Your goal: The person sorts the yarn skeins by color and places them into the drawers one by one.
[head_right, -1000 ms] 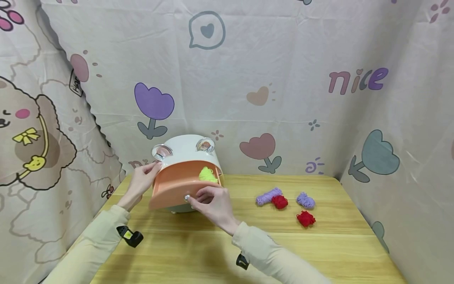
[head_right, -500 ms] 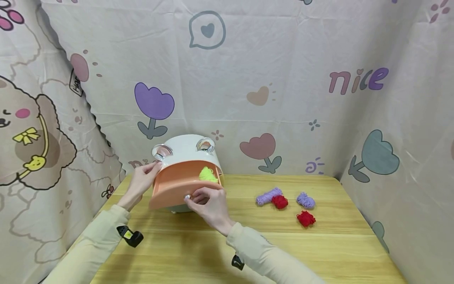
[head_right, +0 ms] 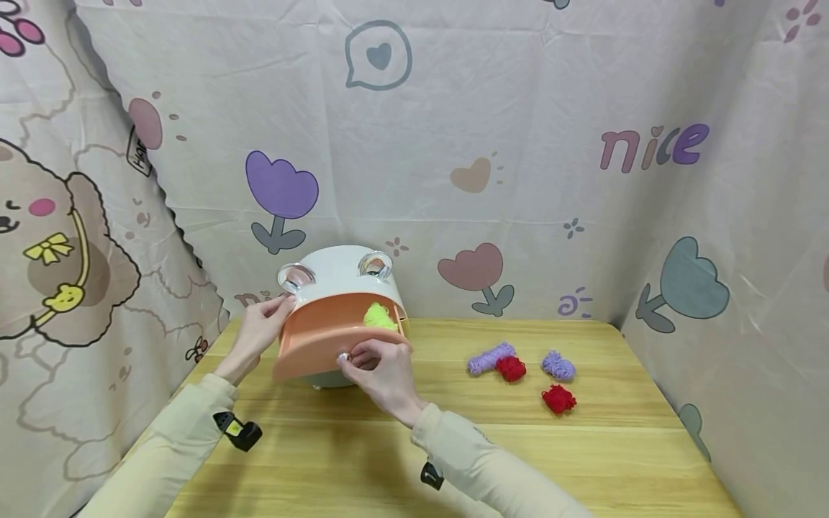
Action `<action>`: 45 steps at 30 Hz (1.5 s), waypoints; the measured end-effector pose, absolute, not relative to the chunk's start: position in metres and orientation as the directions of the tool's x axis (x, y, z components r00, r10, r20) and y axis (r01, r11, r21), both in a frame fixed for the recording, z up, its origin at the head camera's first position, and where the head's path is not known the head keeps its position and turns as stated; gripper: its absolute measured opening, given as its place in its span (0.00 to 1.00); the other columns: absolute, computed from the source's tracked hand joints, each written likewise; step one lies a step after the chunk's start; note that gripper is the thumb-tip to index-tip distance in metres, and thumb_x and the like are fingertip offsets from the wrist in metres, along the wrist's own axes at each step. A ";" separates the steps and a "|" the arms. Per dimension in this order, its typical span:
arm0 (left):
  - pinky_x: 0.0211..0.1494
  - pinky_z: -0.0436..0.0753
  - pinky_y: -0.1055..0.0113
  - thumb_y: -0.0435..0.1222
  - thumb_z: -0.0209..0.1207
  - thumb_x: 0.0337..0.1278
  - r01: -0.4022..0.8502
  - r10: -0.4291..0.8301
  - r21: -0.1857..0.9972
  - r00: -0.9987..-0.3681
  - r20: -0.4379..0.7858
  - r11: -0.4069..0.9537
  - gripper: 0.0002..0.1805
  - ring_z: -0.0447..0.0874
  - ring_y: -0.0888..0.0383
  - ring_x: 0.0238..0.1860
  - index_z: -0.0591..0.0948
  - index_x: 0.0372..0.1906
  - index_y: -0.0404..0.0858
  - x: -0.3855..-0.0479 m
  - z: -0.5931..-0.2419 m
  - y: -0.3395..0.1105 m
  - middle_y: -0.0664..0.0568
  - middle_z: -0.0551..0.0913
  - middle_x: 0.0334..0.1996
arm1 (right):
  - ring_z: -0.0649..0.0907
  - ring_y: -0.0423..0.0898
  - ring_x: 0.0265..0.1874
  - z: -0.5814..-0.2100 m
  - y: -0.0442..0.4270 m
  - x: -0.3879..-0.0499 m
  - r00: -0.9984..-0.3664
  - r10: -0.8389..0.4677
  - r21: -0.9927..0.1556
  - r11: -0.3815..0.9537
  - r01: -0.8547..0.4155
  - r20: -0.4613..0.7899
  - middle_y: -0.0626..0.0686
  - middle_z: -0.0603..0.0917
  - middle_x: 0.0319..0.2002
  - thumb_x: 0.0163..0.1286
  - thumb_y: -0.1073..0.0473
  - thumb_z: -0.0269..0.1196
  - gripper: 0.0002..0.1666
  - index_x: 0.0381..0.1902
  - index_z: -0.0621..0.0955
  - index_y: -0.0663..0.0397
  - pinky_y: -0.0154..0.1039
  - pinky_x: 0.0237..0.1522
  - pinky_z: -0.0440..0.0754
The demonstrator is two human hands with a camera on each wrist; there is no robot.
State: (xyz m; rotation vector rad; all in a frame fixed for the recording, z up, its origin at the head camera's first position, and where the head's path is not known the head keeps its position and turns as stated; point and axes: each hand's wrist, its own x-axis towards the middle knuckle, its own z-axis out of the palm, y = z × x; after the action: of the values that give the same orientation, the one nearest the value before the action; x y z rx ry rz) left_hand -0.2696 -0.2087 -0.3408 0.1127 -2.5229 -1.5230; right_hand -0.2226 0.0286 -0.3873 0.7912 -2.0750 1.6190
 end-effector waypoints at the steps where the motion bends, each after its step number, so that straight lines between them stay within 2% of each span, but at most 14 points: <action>1: 0.75 0.71 0.50 0.45 0.50 0.76 0.035 -0.164 0.883 -0.978 0.126 0.469 0.29 0.69 0.43 0.73 0.68 0.72 0.33 -0.270 -0.341 -0.209 0.36 0.70 0.71 | 0.89 0.45 0.22 -0.387 0.028 -0.223 -0.765 -0.191 -0.745 0.176 -0.643 0.615 0.58 0.90 0.25 0.58 0.63 0.75 0.08 0.29 0.87 0.62 0.31 0.28 0.87; 10: 0.74 0.73 0.51 0.46 0.51 0.76 0.040 -0.167 0.880 -0.977 0.134 0.474 0.29 0.72 0.43 0.71 0.69 0.72 0.34 -0.270 -0.341 -0.208 0.36 0.72 0.69 | 0.90 0.48 0.24 -0.385 0.025 -0.233 -0.807 -0.165 -0.781 0.202 -0.591 0.568 0.57 0.90 0.26 0.58 0.63 0.75 0.07 0.28 0.87 0.60 0.29 0.29 0.87; 16: 0.72 0.75 0.49 0.47 0.50 0.76 0.026 -0.164 0.875 -0.979 0.120 0.484 0.29 0.74 0.41 0.70 0.68 0.73 0.35 -0.269 -0.340 -0.208 0.36 0.72 0.70 | 0.90 0.46 0.26 -0.383 0.022 -0.242 -0.814 -0.155 -0.778 0.241 -0.580 0.559 0.56 0.90 0.27 0.59 0.61 0.74 0.06 0.30 0.87 0.59 0.28 0.31 0.87; 33: 0.77 0.68 0.49 0.46 0.51 0.76 0.031 -0.170 0.868 -0.976 0.132 0.496 0.29 0.66 0.42 0.75 0.69 0.72 0.34 -0.270 -0.340 -0.209 0.36 0.70 0.71 | 0.90 0.46 0.27 -0.381 0.011 -0.261 -0.824 -0.135 -0.778 0.274 -0.565 0.550 0.57 0.91 0.29 0.62 0.61 0.72 0.07 0.33 0.87 0.60 0.27 0.31 0.86; 45: 0.76 0.69 0.49 0.46 0.52 0.74 0.046 -0.184 0.864 -0.970 0.158 0.502 0.28 0.68 0.43 0.74 0.72 0.70 0.34 -0.270 -0.341 -0.209 0.37 0.72 0.69 | 0.90 0.49 0.27 -0.380 0.005 -0.272 -0.821 -0.108 -0.765 0.311 -0.564 0.561 0.57 0.91 0.29 0.62 0.61 0.72 0.07 0.33 0.88 0.61 0.26 0.31 0.86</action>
State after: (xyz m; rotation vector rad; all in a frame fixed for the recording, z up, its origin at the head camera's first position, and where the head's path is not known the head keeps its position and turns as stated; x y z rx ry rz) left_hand -0.2699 -0.2086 -0.3413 0.1184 -2.5157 -1.4575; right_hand -0.2716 0.0048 -0.3796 0.5975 -2.1772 1.5205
